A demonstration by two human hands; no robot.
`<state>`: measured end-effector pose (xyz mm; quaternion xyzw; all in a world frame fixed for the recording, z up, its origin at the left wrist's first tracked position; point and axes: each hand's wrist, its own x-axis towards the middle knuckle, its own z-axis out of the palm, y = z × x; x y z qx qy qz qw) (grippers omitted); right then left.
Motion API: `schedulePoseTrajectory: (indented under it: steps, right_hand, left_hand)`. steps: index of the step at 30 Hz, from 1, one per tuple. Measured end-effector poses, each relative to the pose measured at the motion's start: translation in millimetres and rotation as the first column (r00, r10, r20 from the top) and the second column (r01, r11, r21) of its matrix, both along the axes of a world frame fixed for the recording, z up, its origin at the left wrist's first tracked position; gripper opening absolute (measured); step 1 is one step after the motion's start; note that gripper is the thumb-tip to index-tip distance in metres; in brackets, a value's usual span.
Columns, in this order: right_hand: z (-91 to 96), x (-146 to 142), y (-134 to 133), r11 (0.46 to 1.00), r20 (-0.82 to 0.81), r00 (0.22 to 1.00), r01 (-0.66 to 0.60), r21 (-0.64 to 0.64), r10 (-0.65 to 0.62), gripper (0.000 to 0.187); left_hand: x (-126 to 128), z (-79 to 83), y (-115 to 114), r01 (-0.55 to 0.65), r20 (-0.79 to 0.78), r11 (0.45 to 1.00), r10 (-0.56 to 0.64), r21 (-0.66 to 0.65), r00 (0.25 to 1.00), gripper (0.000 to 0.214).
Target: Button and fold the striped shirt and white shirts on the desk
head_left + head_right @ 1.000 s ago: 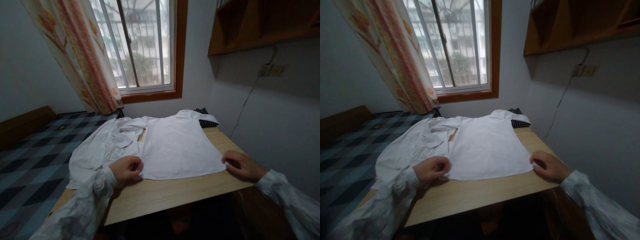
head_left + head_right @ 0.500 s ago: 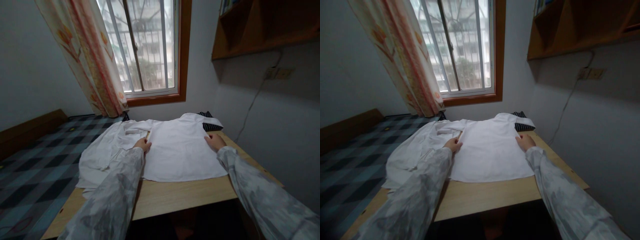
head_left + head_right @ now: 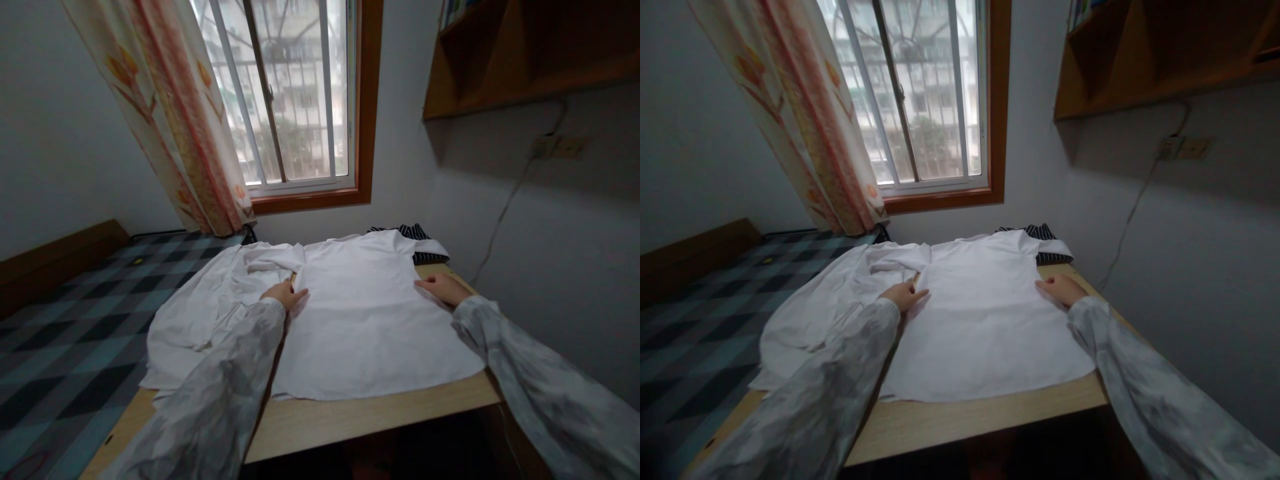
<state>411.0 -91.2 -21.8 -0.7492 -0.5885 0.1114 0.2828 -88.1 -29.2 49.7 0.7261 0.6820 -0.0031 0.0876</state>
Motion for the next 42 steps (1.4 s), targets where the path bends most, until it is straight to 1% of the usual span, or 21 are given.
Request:
schedulePoseTrajectory:
  steps: [3, 5, 8, 12, 15, 17, 19, 20, 22, 23, 25, 27, 30, 32, 34, 35, 36, 37, 38, 40, 42]
  right_hand:
    - [12.9, -12.7, 21.1, 0.993, 0.025, 0.999, 0.050, -0.111, -0.047, 0.045]
    - [16.1, -21.7, 27.7, 0.992, 0.096, 0.992, 0.093, -0.087, -0.085, 0.043]
    - [9.7, -27.9, 24.4, 0.993, 0.227, 0.969, 0.113, -0.042, -0.101, 0.039]
    - [-5.6, -24.6, 12.6, 0.998, 0.359, 0.931, 0.067, 0.000, -0.062, 0.044]
    - [-11.0, -23.2, 9.1, 0.998, 0.381, 0.922, 0.066, 0.024, -0.070, 0.039]
    - [-11.9, -23.8, 8.9, 0.997, 0.379, 0.923, 0.062, 0.036, -0.072, 0.038]
    - [-12.6, -24.2, 9.3, 0.998, 0.378, 0.923, 0.053, 0.044, -0.065, 0.038]
    - [-13.2, -24.2, 9.6, 0.998, 0.377, 0.924, 0.049, 0.044, -0.062, 0.037]
    - [-14.9, -23.3, 10.3, 0.998, 0.369, 0.928, 0.044, 0.045, -0.058, 0.036]
    - [-15.9, -22.7, 10.7, 0.998, 0.365, 0.929, 0.043, 0.046, -0.056, 0.036]
    - [-17.7, -21.5, 11.5, 0.998, 0.362, 0.930, 0.043, 0.046, -0.057, 0.035]
    - [-18.8, -20.8, 12.2, 0.998, 0.359, 0.932, 0.041, 0.043, -0.054, 0.034]
    - [-19.2, -20.7, 12.4, 0.998, 0.344, 0.937, 0.037, 0.051, -0.052, 0.032]
    - [-19.0, -21.0, 12.1, 0.997, 0.325, 0.944, 0.038, 0.064, -0.057, 0.032]
    - [-18.9, -21.1, 11.7, 0.996, 0.300, 0.952, 0.040, 0.076, -0.061, 0.032]
    - [-19.0, -21.1, 11.6, 0.996, 0.286, 0.956, 0.041, 0.083, -0.064, 0.032]
    - [-19.1, -21.0, 11.5, 0.995, 0.270, 0.961, 0.042, 0.091, -0.065, 0.032]
    - [-19.4, -21.0, 11.5, 0.994, 0.255, 0.965, 0.044, 0.100, -0.068, 0.032]
    - [-19.7, -21.0, 11.6, 0.993, 0.238, 0.969, 0.047, 0.110, -0.073, 0.032]
    - [-20.6, -21.4, 12.3, 0.989, 0.203, 0.976, 0.056, 0.136, -0.083, 0.033]
    - [-21.9, -22.1, 13.3, 0.979, 0.184, 0.978, 0.056, 0.196, -0.093, 0.037]
  left_hand:
    - [12.6, 2.4, 14.1, -0.066, 0.033, 0.996, 0.064, 0.063, 0.997, 0.045]
    - [16.9, -1.2, 17.5, -0.073, 0.051, 0.993, 0.068, 0.093, 0.996, 0.034]
    - [15.4, -9.5, 14.0, -0.051, 0.047, 0.993, 0.046, 0.110, 0.998, 0.026]
    - [0.0, -9.9, 4.8, -0.045, 0.034, 0.992, 0.041, 0.119, 0.999, 0.021]
    - [-24.6, 6.1, 7.1, -0.096, 0.043, 0.977, 0.089, 0.193, 0.995, 0.032]
    - [-49.0, 20.6, 15.1, -0.164, 0.056, 0.931, 0.154, 0.326, 0.986, 0.042]
    - [-77.6, 32.5, 25.7, -0.224, 0.029, 0.835, 0.243, 0.502, 0.970, 0.055]
    - [-92.0, 36.3, 30.9, -0.265, 0.010, 0.806, 0.306, 0.529, 0.952, 0.065]
    - [-117.6, 39.1, 39.1, -0.368, -0.012, 0.824, 0.413, 0.431, 0.911, 0.077]
    - [-127.7, 38.8, 41.6, -0.404, -0.016, 0.849, 0.435, 0.340, 0.900, 0.073]
    - [-140.2, 37.8, 43.8, -0.417, 0.007, 0.880, 0.427, 0.228, 0.904, 0.053]
    - [-142.0, 39.8, 43.4, -0.379, 0.045, 0.888, 0.381, 0.260, 0.924, 0.035]
    - [-125.4, 51.5, 42.1, -0.314, 0.119, 0.849, 0.292, 0.425, 0.949, 0.029]
    - [-101.8, 60.5, 42.1, -0.257, 0.192, 0.822, 0.183, 0.508, 0.964, 0.028]
    - [-68.4, 63.9, 41.7, -0.148, 0.278, 0.829, -0.010, 0.539, 0.960, 0.026]
    - [-48.6, 62.0, 40.9, -0.088, 0.346, 0.840, -0.123, 0.535, 0.930, 0.025]
    - [-27.6, 57.3, 39.4, -0.024, 0.438, 0.854, -0.242, 0.519, 0.866, 0.026]
    - [-6.0, 50.1, 37.2, 0.026, 0.556, 0.879, -0.323, 0.475, 0.766, 0.029]
    - [15.0, 40.8, 34.3, 0.088, 0.679, 0.918, -0.348, 0.387, 0.646, 0.037]
    - [51.2, 19.2, 26.9, 0.241, 0.868, 0.958, -0.250, 0.156, 0.429, 0.060]
    - [73.6, -1.0, 19.4, 0.354, 0.933, 0.934, -0.178, 0.060, 0.313, 0.062]
